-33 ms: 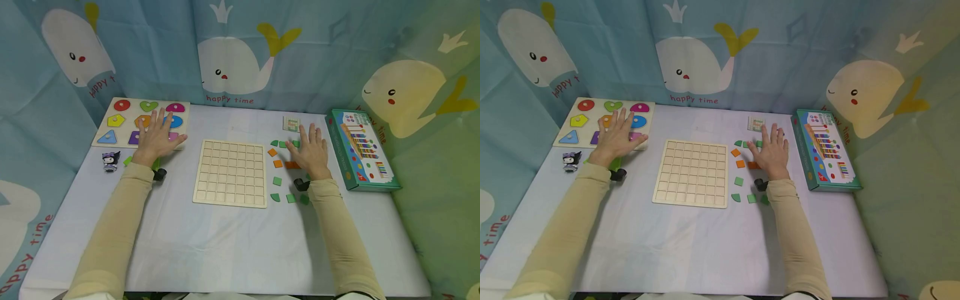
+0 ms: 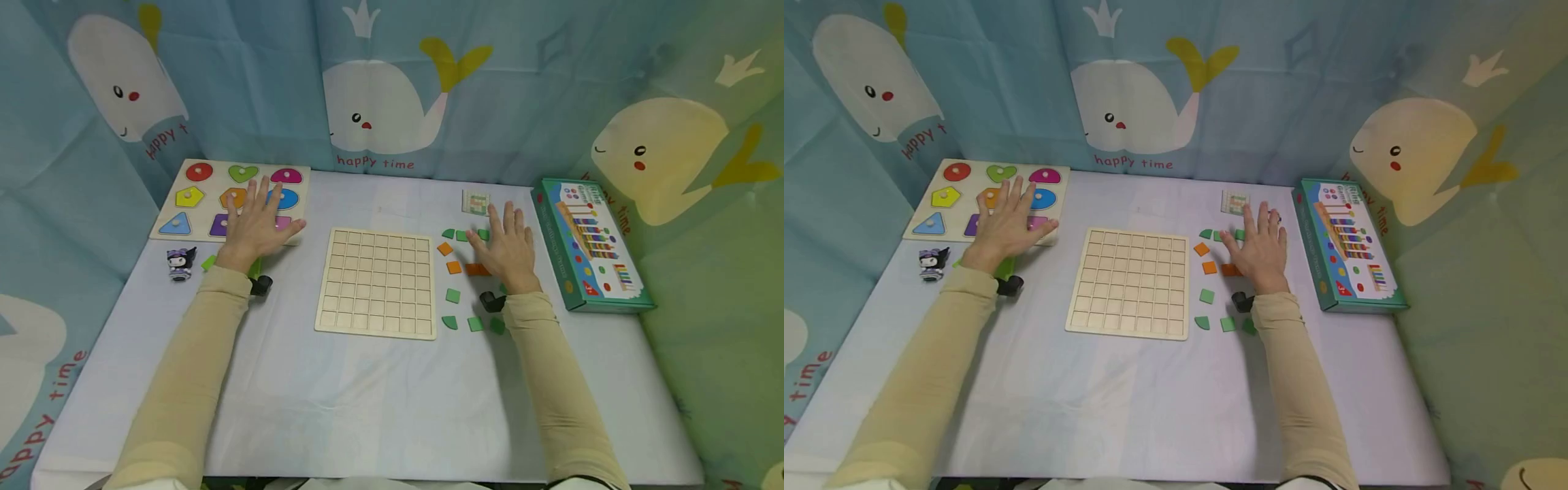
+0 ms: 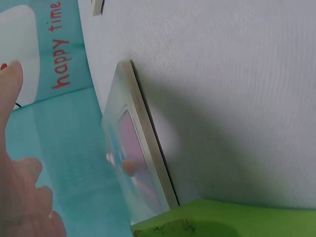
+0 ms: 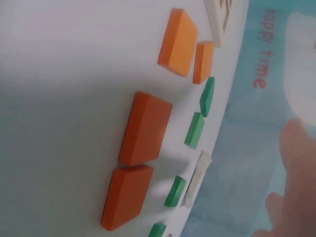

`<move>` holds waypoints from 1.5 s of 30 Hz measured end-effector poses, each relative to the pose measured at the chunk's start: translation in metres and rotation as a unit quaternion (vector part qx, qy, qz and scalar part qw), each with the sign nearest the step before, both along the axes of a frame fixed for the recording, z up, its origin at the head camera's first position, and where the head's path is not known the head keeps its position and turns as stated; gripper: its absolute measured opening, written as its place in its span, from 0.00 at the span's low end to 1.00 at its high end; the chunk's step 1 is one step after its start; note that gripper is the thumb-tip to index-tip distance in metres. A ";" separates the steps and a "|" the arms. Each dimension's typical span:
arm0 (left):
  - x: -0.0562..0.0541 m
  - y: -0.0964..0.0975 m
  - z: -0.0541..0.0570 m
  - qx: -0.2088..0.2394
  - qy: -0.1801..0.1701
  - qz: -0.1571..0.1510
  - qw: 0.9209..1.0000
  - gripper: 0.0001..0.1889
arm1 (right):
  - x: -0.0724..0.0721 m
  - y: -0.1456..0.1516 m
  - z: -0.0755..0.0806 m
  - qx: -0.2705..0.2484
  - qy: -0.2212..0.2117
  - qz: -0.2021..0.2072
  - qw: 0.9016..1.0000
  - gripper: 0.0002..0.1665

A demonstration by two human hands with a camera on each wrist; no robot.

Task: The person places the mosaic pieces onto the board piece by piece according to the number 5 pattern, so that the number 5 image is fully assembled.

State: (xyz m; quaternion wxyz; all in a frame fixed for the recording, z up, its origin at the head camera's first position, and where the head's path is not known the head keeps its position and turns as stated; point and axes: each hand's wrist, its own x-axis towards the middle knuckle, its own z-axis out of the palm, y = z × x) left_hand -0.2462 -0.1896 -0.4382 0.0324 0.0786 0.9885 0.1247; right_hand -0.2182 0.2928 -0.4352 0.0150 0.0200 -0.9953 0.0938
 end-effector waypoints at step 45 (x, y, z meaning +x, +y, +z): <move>0.134 0.041 -0.026 0.013 -0.098 -0.195 0.976 0.62 | -0.040 -0.039 -0.030 0.004 0.020 0.071 0.997 0.15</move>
